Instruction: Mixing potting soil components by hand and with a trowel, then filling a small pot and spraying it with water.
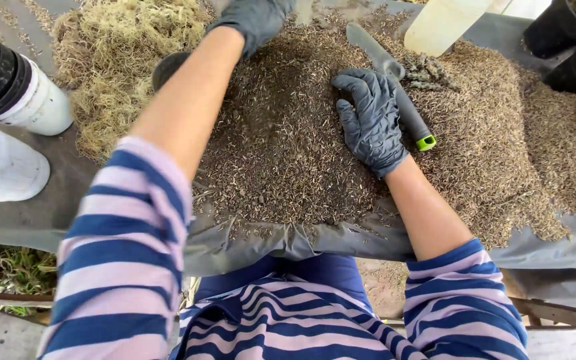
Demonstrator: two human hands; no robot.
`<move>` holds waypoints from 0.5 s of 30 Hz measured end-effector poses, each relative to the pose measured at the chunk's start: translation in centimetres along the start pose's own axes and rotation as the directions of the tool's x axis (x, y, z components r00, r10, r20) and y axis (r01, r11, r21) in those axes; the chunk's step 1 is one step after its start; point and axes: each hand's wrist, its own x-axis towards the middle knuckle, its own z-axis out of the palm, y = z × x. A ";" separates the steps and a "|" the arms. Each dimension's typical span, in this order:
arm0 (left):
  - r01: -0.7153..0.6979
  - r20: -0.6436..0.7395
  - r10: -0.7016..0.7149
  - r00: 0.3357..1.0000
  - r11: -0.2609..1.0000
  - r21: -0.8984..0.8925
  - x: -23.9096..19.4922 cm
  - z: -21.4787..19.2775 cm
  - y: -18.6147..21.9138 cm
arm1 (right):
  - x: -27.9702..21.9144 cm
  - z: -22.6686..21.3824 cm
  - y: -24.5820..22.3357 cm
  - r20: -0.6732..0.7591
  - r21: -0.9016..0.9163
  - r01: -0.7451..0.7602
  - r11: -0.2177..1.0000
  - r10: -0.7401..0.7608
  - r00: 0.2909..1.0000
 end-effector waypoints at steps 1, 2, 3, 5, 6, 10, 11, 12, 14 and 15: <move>0.140 0.138 -0.154 0.978 0.985 0.103 1.8 0.6 -0.6 | -0.1 0.3 0.6 -0.006 -0.023 -0.035 0.999 0.035 0.999; 0.138 0.129 -0.150 0.980 0.986 0.098 2.6 1.3 -1.4 | 0.1 0.0 0.2 -0.004 -0.029 -0.026 0.999 0.026 1.000; 0.257 0.252 -0.308 0.917 0.942 0.216 3.5 2.1 -2.1 | 0.2 -0.2 -0.1 -0.028 -0.009 0.000 1.000 -0.001 1.000; 0.347 0.352 -0.462 0.814 0.873 0.342 4.2 2.8 -1.7 | 0.2 -0.3 -0.3 -0.048 0.010 0.027 1.000 -0.027 0.999; 0.309 0.438 -0.429 0.790 0.896 0.319 4.0 2.7 -0.6 | 0.2 -0.2 -0.1 -0.092 0.002 0.007 1.000 -0.007 0.996; 0.278 0.599 -0.416 0.685 0.908 0.312 1.9 0.4 3.4 | 0.2 0.0 0.7 -0.251 -0.002 -0.033 0.999 0.032 0.968; 0.273 0.598 -0.415 0.686 0.908 0.317 1.4 0.0 3.5 | 0.1 -0.1 1.0 -0.256 -0.004 -0.035 0.999 0.033 0.966; 0.263 0.461 -0.395 0.795 0.908 0.326 0.9 -0.4 3.6 | 0.0 -0.1 1.4 -0.284 -0.002 -0.059 0.998 0.056 0.957; 0.244 0.314 -0.354 0.881 0.908 0.340 -0.3 -2.0 5.4 | 0.2 -0.4 1.8 -0.318 -0.002 -0.088 0.996 0.083 0.945; 0.221 0.348 -0.325 0.879 0.926 0.305 -1.3 -3.0 7.0 | 0.2 -0.6 1.7 -0.338 -0.010 -0.077 0.997 0.070 0.939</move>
